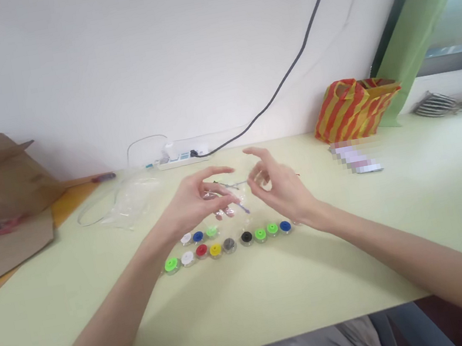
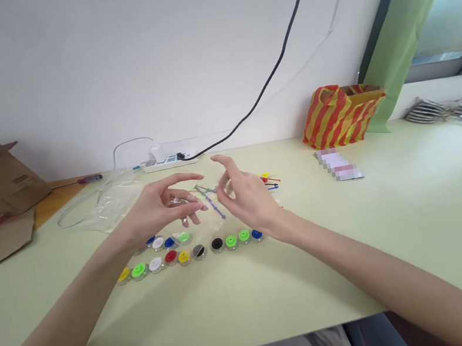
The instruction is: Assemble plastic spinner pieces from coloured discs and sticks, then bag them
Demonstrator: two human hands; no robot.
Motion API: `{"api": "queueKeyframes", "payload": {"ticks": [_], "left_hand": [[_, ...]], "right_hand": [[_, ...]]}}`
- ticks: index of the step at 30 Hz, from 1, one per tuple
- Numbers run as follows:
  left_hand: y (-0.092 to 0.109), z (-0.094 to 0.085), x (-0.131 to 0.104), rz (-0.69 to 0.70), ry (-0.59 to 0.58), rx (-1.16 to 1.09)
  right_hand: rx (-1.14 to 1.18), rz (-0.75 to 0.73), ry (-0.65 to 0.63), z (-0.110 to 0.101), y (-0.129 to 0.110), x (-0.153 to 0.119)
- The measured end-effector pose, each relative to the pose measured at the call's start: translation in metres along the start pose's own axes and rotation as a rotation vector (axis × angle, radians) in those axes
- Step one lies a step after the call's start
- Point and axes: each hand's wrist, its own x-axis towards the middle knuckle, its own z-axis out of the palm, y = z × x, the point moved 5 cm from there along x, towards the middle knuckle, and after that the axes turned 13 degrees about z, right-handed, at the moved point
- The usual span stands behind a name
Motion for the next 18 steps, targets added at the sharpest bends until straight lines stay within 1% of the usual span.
{"api": "queueKeyframes", "payload": {"ticks": [2,4,7,9,10,11,12,15,16,18], "left_hand": [[-0.006,-0.006,-0.002,-0.023,0.048,-0.072],[-0.020,-0.017,-0.003,-0.044,0.144,-0.138],[-0.045,-0.031,-0.006,-0.088,0.366,-0.279],[-0.059,-0.034,-0.011,-0.129,0.517,-0.396],[-0.064,-0.032,-0.012,-0.153,0.555,-0.452],[-0.067,-0.027,-0.013,-0.179,0.557,-0.501],[-0.069,-0.020,-0.014,-0.203,0.528,-0.540],[-0.068,-0.001,-0.014,-0.255,0.390,-0.585],[-0.068,0.002,-0.014,-0.262,0.372,-0.580],[-0.069,0.003,-0.014,-0.262,0.381,-0.552]], "right_hand": [[0.176,0.077,-0.078,-0.003,0.008,0.001],[0.360,0.189,-0.151,-0.005,0.018,0.001],[0.583,0.387,-0.232,-0.001,0.030,-0.002],[0.674,0.483,-0.281,0.004,0.035,-0.005],[0.696,0.514,-0.290,0.006,0.036,-0.007],[0.704,0.535,-0.281,0.007,0.037,-0.008],[0.705,0.550,-0.256,0.007,0.037,-0.009],[0.731,0.566,-0.183,0.006,0.038,-0.011],[0.743,0.569,-0.172,0.006,0.038,-0.011],[0.744,0.570,-0.162,0.006,0.041,-0.010]]}}
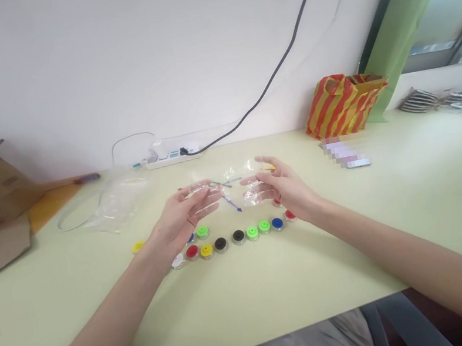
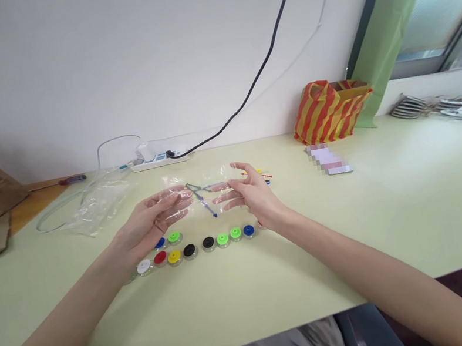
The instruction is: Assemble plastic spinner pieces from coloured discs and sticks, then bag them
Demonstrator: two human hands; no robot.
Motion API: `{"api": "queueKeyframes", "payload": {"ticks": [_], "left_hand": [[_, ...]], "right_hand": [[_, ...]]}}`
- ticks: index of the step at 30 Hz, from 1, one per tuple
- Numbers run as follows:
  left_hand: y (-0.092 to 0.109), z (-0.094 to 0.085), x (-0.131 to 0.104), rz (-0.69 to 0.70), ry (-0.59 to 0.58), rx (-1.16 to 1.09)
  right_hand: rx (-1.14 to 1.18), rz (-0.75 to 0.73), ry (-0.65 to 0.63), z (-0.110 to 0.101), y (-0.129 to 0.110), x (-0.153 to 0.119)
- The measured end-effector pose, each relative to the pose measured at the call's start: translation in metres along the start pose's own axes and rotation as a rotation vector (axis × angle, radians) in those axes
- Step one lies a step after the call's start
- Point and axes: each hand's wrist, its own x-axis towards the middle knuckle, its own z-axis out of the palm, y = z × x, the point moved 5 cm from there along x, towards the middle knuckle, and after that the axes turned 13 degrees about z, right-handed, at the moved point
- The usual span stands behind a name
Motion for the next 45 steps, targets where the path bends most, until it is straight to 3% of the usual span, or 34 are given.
{"api": "queueKeyframes", "payload": {"ticks": [4,8,10,15,21,25,27,30,32,34,38,45], "left_hand": [[0.002,-0.011,0.005,0.067,0.070,0.078],[0.002,-0.022,0.010,0.105,0.113,0.123],[0.001,-0.025,0.011,0.103,0.136,0.134],[-0.003,-0.027,0.013,0.080,0.154,0.118],[-0.001,-0.027,0.014,0.095,0.113,0.192],[-0.003,-0.030,0.016,0.121,0.091,0.406],[-0.001,-0.032,0.017,0.209,0.098,0.640],[0.011,-0.024,0.015,0.485,0.078,1.035],[0.014,-0.014,0.012,0.642,-0.010,1.197],[0.011,-0.004,0.009,0.691,-0.184,1.234],[-0.004,0.014,0.004,0.598,-0.550,1.132],[-0.015,0.034,-0.003,0.505,-0.784,1.039]], "right_hand": [[-0.185,-0.058,0.007,-0.012,0.001,0.014],[-0.683,-0.266,0.080,-0.038,-0.017,0.028],[-0.913,-0.322,0.056,-0.049,-0.028,0.028],[-1.266,-0.087,-0.126,-0.069,-0.034,0.021],[-1.384,0.006,-0.139,-0.071,-0.026,0.020],[-1.403,0.006,-0.158,-0.064,-0.019,0.022],[-1.411,0.005,-0.151,-0.062,-0.017,0.022],[-1.411,0.006,-0.145,-0.063,-0.017,0.021],[-1.404,-0.007,-0.157,-0.063,-0.019,0.020],[-1.385,-0.043,-0.161,-0.062,-0.023,0.019],[-1.358,-0.123,-0.130,-0.056,-0.026,0.016],[-1.436,-0.299,0.002,-0.043,-0.028,0.016]]}}
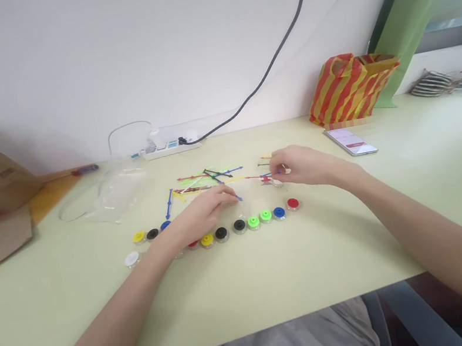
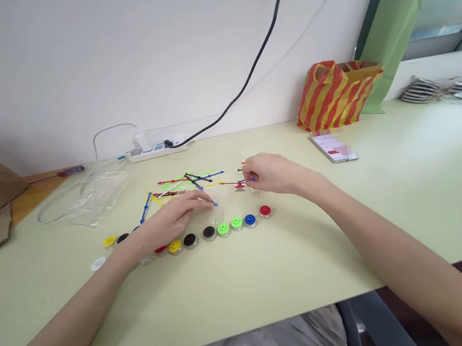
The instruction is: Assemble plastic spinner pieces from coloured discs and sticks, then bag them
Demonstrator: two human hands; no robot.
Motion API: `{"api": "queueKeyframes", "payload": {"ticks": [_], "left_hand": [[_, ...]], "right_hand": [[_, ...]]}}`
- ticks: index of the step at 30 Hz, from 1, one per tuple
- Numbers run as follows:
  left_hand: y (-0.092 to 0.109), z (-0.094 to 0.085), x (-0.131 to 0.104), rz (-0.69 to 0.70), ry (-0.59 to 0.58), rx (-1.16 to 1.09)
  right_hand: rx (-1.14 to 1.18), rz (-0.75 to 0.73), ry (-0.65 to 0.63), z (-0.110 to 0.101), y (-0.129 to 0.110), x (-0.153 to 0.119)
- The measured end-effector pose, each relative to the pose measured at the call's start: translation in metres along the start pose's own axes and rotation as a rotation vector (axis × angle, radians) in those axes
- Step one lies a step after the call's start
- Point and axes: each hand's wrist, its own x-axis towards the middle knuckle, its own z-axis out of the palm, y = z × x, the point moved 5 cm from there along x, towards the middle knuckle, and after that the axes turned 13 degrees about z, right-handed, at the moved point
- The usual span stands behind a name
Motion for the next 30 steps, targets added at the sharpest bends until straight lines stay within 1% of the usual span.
{"api": "queueKeyframes", "payload": {"ticks": [4,7,11,13,18,20,22,26,30], "left_hand": [[0.004,0.003,0.001,-0.011,-0.082,0.001],[0.004,0.003,-0.001,-0.023,-0.110,0.018],[0.007,0.004,-0.001,0.011,-0.112,0.051],[0.009,0.005,0.000,0.024,-0.121,0.086],[0.014,0.008,0.002,0.035,-0.198,0.177],[0.015,0.008,0.003,0.033,-0.210,0.197],[0.015,0.007,0.003,0.033,-0.206,0.204],[0.010,0.008,0.003,0.006,-0.183,0.201],[0.008,0.006,0.004,-0.020,-0.149,0.197]], "right_hand": [[-0.030,-0.032,0.021,0.001,-0.005,-0.001],[-0.046,-0.037,0.037,0.001,-0.008,-0.002],[-0.058,-0.040,0.077,0.001,-0.008,-0.001],[-0.059,-0.049,0.127,-0.001,-0.008,-0.002],[-0.054,-0.085,0.341,-0.009,-0.012,-0.007],[-0.030,-0.113,0.396,-0.009,-0.015,-0.008],[-0.042,-0.148,0.387,-0.005,-0.018,-0.008],[-0.144,-0.224,0.275,0.006,-0.019,-0.006],[-0.145,-0.225,0.238,0.008,-0.017,-0.004]]}}
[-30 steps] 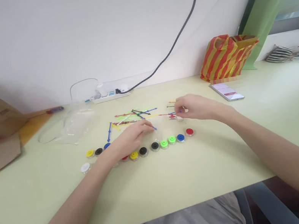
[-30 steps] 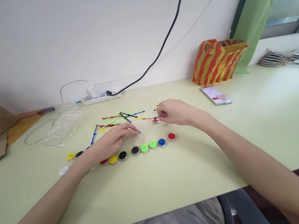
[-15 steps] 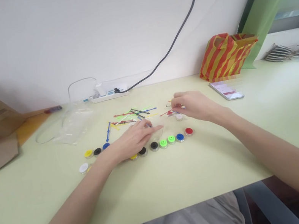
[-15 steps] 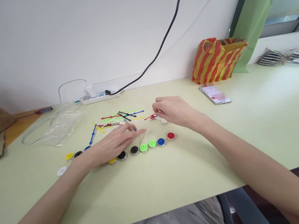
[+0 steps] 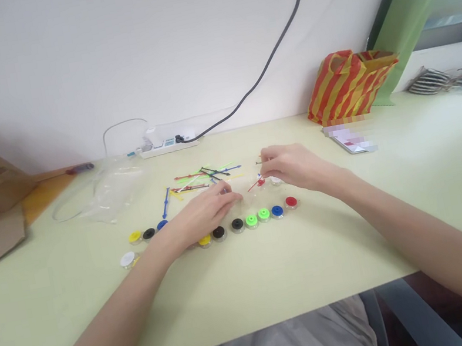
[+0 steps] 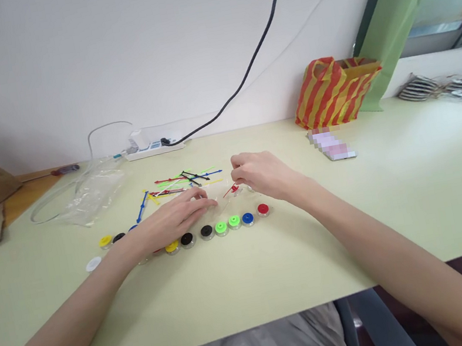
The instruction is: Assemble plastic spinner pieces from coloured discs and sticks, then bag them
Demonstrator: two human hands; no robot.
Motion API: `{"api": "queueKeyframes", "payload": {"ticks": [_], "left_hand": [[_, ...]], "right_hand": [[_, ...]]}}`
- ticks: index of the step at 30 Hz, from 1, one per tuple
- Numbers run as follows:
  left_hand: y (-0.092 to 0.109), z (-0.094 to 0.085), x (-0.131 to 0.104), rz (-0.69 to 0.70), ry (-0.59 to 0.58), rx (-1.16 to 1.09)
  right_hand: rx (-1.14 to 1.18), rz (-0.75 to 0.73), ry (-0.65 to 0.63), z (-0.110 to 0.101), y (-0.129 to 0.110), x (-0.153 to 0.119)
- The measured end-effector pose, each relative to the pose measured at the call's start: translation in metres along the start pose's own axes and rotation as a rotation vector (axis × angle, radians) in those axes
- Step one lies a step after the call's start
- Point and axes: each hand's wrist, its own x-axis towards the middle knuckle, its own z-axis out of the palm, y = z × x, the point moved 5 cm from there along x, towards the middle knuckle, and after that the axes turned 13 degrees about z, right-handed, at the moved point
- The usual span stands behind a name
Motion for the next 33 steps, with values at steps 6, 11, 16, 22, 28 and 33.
{"api": "queueKeyframes", "payload": {"ticks": [6,11,16,22,28,33], "left_hand": [[0.001,-0.003,0.011,0.000,0.042,-0.026],[-0.003,-0.002,0.022,-0.040,0.069,0.042],[0.001,0.000,0.032,-0.093,0.014,0.151],[0.004,0.001,0.039,-0.146,0.005,0.199],[0.003,-0.007,0.028,-0.238,0.141,0.003],[0.010,-0.012,0.023,-0.219,0.230,-0.090]], "right_hand": [[0.073,0.024,-0.016,0.009,-0.008,0.002],[0.064,0.114,-0.055,0.012,-0.013,0.004],[0.048,0.131,-0.087,0.015,-0.015,0.005],[0.057,0.138,-0.121,0.026,-0.017,0.006],[0.046,0.171,-0.104,0.031,-0.024,0.008],[0.017,0.230,-0.093,0.031,-0.032,0.010]]}}
